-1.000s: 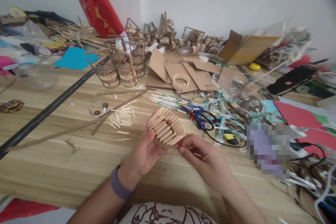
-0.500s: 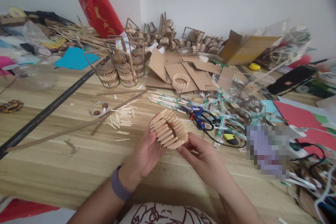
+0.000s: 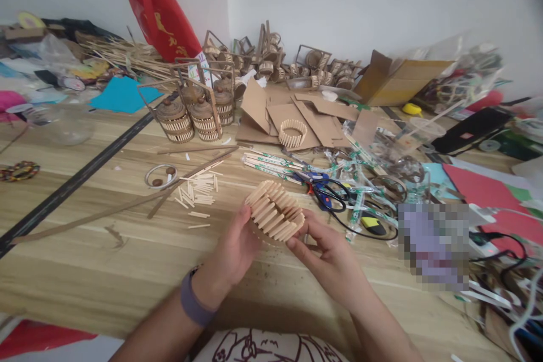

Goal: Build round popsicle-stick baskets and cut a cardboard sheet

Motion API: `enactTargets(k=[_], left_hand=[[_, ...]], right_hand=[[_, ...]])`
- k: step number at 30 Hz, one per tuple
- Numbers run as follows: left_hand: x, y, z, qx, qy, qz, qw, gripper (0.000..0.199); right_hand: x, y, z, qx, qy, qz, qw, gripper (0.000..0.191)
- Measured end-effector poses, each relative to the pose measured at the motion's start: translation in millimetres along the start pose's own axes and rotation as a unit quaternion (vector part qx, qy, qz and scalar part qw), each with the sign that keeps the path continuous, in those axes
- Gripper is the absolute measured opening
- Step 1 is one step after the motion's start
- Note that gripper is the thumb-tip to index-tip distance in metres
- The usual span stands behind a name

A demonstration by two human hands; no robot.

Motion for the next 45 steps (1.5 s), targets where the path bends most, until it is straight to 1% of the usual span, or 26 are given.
enactTargets(k=[2, 5, 7, 10, 15, 18, 19, 22, 24, 25, 30, 32, 35, 37, 39, 42, 45], left_hand=[[0, 1.4, -1, -0.014, -0.02, -0.021, 0.999, 0.049], [2, 1.3, -4, -0.046, -0.079, -0.058, 0.994, 0.049], [4, 0.2, -5, -0.065, -0.106, -0.076, 0.989, 0.045], [5, -1.2, -6, -0.071, -0.106, -0.091, 0.988, 0.042], [2, 0.9, -8, -0.054, -0.075, -0.117, 0.989, 0.039], [2, 3.3, -7, -0.048, -0.065, -0.096, 0.992, 0.044], [3, 3.7, -7, -0.054, -0.07, -0.075, 0.993, 0.048], [7, 1.7, -6, -0.094, -0.096, 0.018, 0.991, 0.066], [11, -1.0, -6, -0.122, -0.099, 0.056, 0.986, 0.081], [12, -2.4, -6, -0.13, -0.095, 0.059, 0.985, 0.084], [15, -7.9, -11, -0.141, -0.101, 0.039, 0.984, 0.081], [16, -7.2, -12, -0.151, -0.115, 0.043, 0.981, 0.083], [18, -4.0, -14, -0.185, -0.158, 0.05, 0.969, 0.083], [20, -3.0, -14, -0.209, -0.184, 0.05, 0.959, 0.082], [21, -3.7, -13, -0.209, -0.192, 0.045, 0.958, 0.08], [22, -5.3, -10, -0.17, -0.174, 0.022, 0.97, 0.081], [22, -4.5, -10, -0.147, -0.156, 0.006, 0.977, 0.088]], right_hand=[[0, -1, 0, -0.006, -0.003, -0.007, 1.0, 0.02], [0, -2, -2, -0.006, -0.01, -0.023, 1.0, 0.022], [0, -4, -2, -0.001, -0.017, -0.034, 0.999, 0.023], [1, -7, -2, 0.002, -0.03, -0.047, 0.998, 0.023], [2, -12, -2, -0.003, -0.033, -0.05, 0.998, 0.022], [3, -12, -2, -0.007, -0.042, -0.055, 0.998, 0.023], [4, -12, -2, -0.011, -0.046, -0.056, 0.997, 0.023], [5, -11, 0, -0.029, -0.048, -0.053, 0.997, 0.022], [6, -10, 2, -0.039, -0.044, -0.05, 0.997, 0.022], [6, -9, 3, -0.042, -0.042, -0.05, 0.997, 0.022], [6, -5, 8, -0.025, -0.024, -0.043, 0.998, 0.02], [5, -2, 10, -0.008, -0.013, -0.034, 0.999, 0.013], [3, 2, 12, 0.007, -0.015, -0.007, 1.0, 0.005], [2, 4, 12, 0.004, -0.024, 0.018, 1.0, 0.005], [2, 6, 13, -0.009, -0.033, 0.04, 0.999, 0.008], [2, 9, 13, -0.049, -0.053, 0.057, 0.996, 0.015], [3, 13, 11, -0.077, -0.078, 0.056, 0.992, 0.024]])
Point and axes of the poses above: each hand's wrist, its own x-axis away from the middle knuckle, its own y-axis out of the back of the hand, z = x × y, the point moved 3 cm from there along -x, towards the middle knuckle, and after that the axes turned 9 degrees about x, right-handed, at the moved point
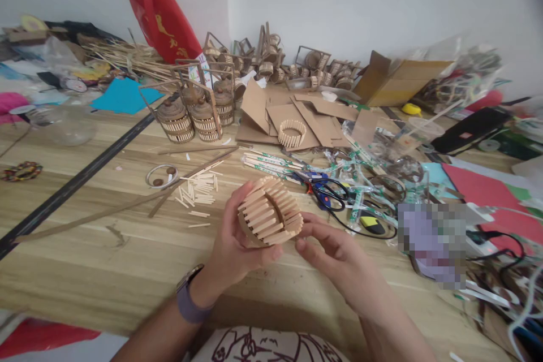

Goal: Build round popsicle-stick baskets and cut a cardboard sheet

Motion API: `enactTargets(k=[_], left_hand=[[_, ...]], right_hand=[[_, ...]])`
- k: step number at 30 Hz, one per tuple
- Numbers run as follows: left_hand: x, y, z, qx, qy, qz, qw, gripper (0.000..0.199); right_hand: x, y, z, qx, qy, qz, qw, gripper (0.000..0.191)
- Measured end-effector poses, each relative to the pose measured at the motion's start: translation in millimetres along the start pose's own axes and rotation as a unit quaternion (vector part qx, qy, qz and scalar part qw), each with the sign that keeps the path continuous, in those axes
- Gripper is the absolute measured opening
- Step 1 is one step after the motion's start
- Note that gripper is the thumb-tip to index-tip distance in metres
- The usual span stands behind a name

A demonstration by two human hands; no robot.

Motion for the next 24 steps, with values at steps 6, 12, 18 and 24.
enactTargets(k=[6, 12, 18, 24], left_hand=[[-9, 9.2, -6, -0.005, -0.056, 0.003, 0.998, 0.088], [-18, 10.8, -2, 0.032, -0.036, -0.03, 0.998, 0.088], [-19, 7.9, 2, 0.074, 0.01, -0.005, 0.997, 0.089], [-18, 10.6, 7, 0.077, 0.067, 0.024, 0.994, 0.098]], right_hand=[[3, 9, -11, 0.032, -0.003, -0.096, 0.995, 0.03], [5, 7, -7, 0.098, 0.041, -0.115, 0.988, 0.013], [2, 6, -6, 0.117, 0.053, -0.102, 0.986, 0.013], [0, 6, -3, 0.125, 0.071, -0.087, 0.986, 0.016]])
Point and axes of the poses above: each hand's wrist, its own x-axis away from the middle knuckle, its own y-axis out of the back of the hand, z = x × y, the point moved 3 cm from there along -x, towards the middle knuckle, and after that the axes turned 9 degrees about x, right-handed, at the moved point
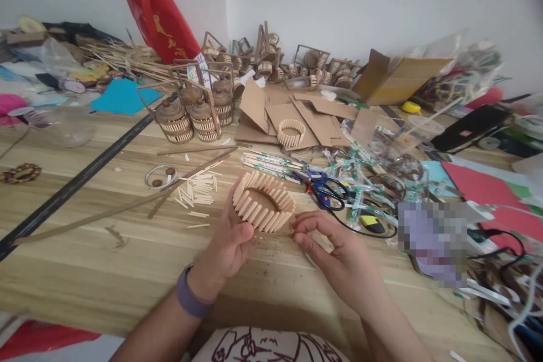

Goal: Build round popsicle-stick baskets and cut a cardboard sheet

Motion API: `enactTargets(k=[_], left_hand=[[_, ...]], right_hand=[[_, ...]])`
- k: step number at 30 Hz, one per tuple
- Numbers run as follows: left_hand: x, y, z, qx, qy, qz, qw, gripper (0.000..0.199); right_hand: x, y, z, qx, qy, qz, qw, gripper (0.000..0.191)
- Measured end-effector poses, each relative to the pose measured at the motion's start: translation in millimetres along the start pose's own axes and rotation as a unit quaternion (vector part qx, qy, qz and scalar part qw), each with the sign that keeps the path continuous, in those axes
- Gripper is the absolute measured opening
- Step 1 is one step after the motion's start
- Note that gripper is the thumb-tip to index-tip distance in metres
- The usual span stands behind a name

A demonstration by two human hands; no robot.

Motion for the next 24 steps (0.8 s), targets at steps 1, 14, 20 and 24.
enactTargets(k=[1, 14, 20, 24], left_hand=[[0, 0.8, 1, -0.002, 0.011, -0.002, 1.0, 0.101], [0, -13.4, 0, 0.004, 0.051, 0.051, 0.997, 0.086], [2, -11.7, 4, 0.01, 0.056, 0.088, 0.995, 0.09], [3, -4.6, 8, 0.016, 0.048, 0.072, 0.996, 0.096]], right_hand=[[-1, 0, 0, 0.002, 0.004, 0.0, 1.0, 0.016], [-6, -4, 4, 0.02, 0.032, -0.021, 0.999, 0.016], [-6, -5, 3, 0.007, 0.046, -0.043, 0.998, 0.014], [-5, -6, 0, 0.012, 0.06, -0.062, 0.996, 0.013]])
Point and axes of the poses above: each hand's wrist, its own x-axis away from the middle knuckle, its own y-axis out of the back of the hand, z = x × y, the point moved 3 cm from there along -x, towards the middle knuckle, and after that the axes turned 9 degrees about x, right-handed, at the moved point
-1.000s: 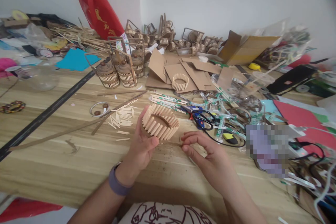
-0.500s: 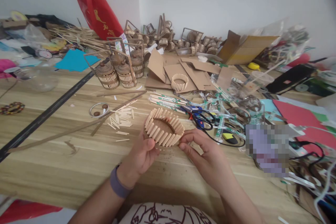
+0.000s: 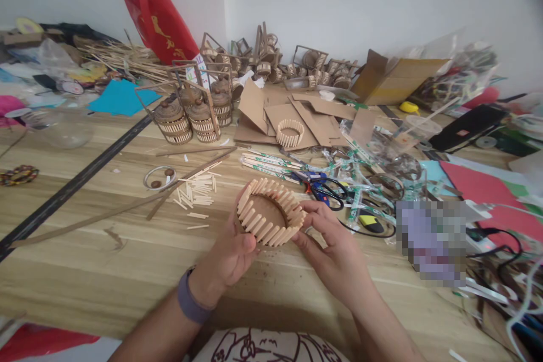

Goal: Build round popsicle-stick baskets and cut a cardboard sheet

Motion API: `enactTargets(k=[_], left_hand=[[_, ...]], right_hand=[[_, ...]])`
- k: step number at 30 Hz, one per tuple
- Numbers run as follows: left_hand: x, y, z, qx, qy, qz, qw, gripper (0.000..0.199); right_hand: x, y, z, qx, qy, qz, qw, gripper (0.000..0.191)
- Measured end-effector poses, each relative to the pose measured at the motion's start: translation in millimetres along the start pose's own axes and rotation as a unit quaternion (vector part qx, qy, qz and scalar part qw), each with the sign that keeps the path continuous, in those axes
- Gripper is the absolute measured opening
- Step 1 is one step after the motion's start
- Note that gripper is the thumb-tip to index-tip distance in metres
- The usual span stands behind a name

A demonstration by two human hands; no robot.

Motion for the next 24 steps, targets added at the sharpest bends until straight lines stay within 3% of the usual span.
enactTargets(k=[7, 12, 16, 24], left_hand=[[-2, 0.1, -3, -0.053, -0.013, 0.011, 0.998, 0.086], [-3, 4.2, -11, -0.129, -0.183, -0.088, 0.971, 0.069], [-1, 5.5, -11, -0.207, -0.236, -0.108, 0.943, 0.043], [8, 3.3, -3, -0.307, -0.209, -0.095, 0.924, 0.073]], right_hand=[[3, -7, -5, -0.085, -0.005, 0.038, 0.996, 0.014], [5, -11, -11, -0.11, -0.052, -0.009, 0.993, 0.016], [6, -16, -12, -0.094, -0.071, -0.034, 0.992, 0.014], [11, -20, -5, -0.082, -0.071, -0.054, 0.993, 0.014]])
Point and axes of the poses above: each hand's wrist, its own x-axis away from the middle knuckle, its own y-axis out of the back of the hand, z = x × y, the point moved 3 cm from there along -x, towards the middle knuckle, and after that the axes turned 9 degrees about x, right-handed, at the moved point
